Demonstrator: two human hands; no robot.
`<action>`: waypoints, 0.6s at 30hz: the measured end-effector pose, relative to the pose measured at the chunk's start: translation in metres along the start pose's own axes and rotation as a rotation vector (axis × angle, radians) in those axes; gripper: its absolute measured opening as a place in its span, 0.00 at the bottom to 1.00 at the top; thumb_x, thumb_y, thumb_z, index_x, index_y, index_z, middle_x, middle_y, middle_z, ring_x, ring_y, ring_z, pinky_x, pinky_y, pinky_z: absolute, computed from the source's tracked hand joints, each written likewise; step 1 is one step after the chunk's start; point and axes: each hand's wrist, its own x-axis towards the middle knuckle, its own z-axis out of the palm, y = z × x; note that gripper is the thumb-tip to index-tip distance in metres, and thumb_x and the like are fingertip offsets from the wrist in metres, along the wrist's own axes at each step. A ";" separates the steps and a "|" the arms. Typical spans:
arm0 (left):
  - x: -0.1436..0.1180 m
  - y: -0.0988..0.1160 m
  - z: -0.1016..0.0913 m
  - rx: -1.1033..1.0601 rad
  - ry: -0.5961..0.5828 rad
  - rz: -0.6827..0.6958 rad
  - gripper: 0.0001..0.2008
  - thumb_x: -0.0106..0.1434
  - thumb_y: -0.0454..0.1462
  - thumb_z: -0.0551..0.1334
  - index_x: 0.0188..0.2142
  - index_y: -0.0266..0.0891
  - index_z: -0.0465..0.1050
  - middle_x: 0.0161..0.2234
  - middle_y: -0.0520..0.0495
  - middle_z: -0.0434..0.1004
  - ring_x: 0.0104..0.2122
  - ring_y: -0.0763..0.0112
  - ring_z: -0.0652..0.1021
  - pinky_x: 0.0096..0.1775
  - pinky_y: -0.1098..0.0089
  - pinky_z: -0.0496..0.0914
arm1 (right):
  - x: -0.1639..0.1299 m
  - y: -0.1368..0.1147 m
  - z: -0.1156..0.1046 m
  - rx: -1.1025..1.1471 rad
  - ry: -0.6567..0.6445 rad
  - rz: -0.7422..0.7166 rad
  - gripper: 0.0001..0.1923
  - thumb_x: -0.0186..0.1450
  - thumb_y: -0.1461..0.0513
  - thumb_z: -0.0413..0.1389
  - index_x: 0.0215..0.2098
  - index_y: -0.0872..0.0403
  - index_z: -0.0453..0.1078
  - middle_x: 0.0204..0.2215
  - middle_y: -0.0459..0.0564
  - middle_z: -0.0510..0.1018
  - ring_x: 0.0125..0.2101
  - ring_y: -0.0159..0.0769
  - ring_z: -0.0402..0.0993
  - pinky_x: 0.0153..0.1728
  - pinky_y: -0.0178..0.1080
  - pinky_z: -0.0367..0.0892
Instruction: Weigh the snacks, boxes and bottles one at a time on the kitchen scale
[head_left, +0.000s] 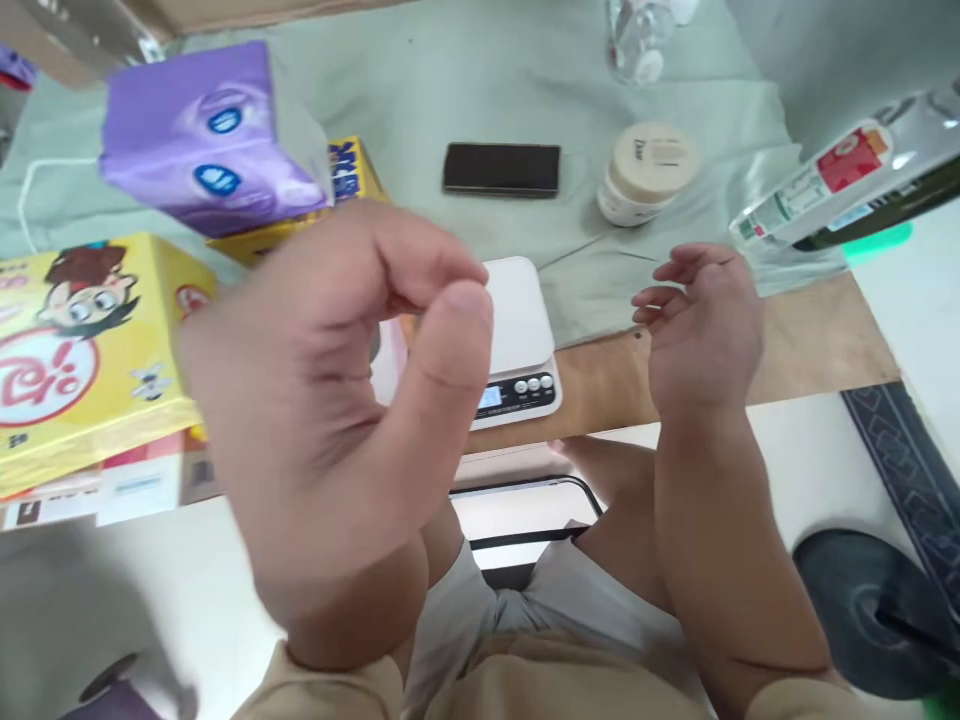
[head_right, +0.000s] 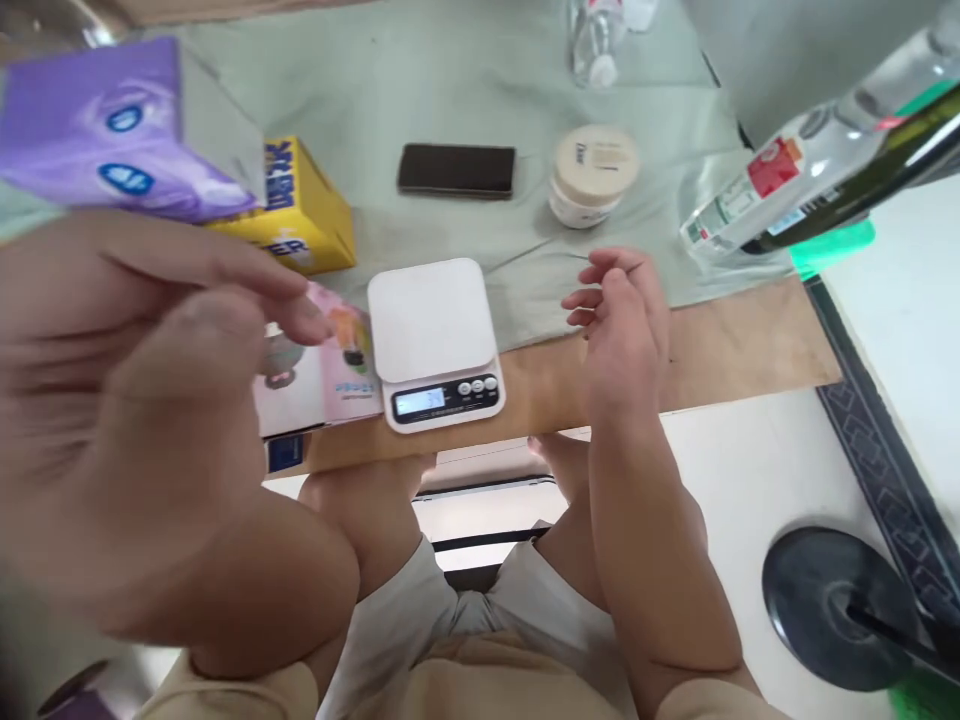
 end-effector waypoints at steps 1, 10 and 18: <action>0.006 0.002 0.018 -0.003 -0.001 0.023 0.10 0.73 0.36 0.58 0.37 0.47 0.77 0.35 0.52 0.78 0.35 0.67 0.77 0.39 0.57 0.74 | 0.003 0.002 -0.008 0.012 0.002 0.056 0.13 0.63 0.49 0.56 0.39 0.48 0.72 0.33 0.45 0.74 0.27 0.29 0.71 0.27 0.35 0.64; 0.043 -0.019 0.139 0.073 -0.412 -0.107 0.03 0.63 0.37 0.61 0.34 0.43 0.74 0.33 0.51 0.81 0.35 0.67 0.80 0.41 0.63 0.75 | 0.019 -0.001 -0.046 0.157 -0.167 0.327 0.22 0.62 0.43 0.57 0.38 0.51 0.73 0.32 0.45 0.76 0.31 0.29 0.73 0.34 0.35 0.71; 0.133 -0.023 0.200 0.421 -0.124 -0.158 0.13 0.62 0.38 0.69 0.44 0.45 0.69 0.53 0.47 0.76 0.56 0.60 0.75 0.62 0.55 0.69 | 0.033 0.002 -0.036 0.309 0.011 0.380 0.18 0.63 0.46 0.56 0.37 0.52 0.70 0.32 0.45 0.74 0.32 0.28 0.74 0.38 0.35 0.72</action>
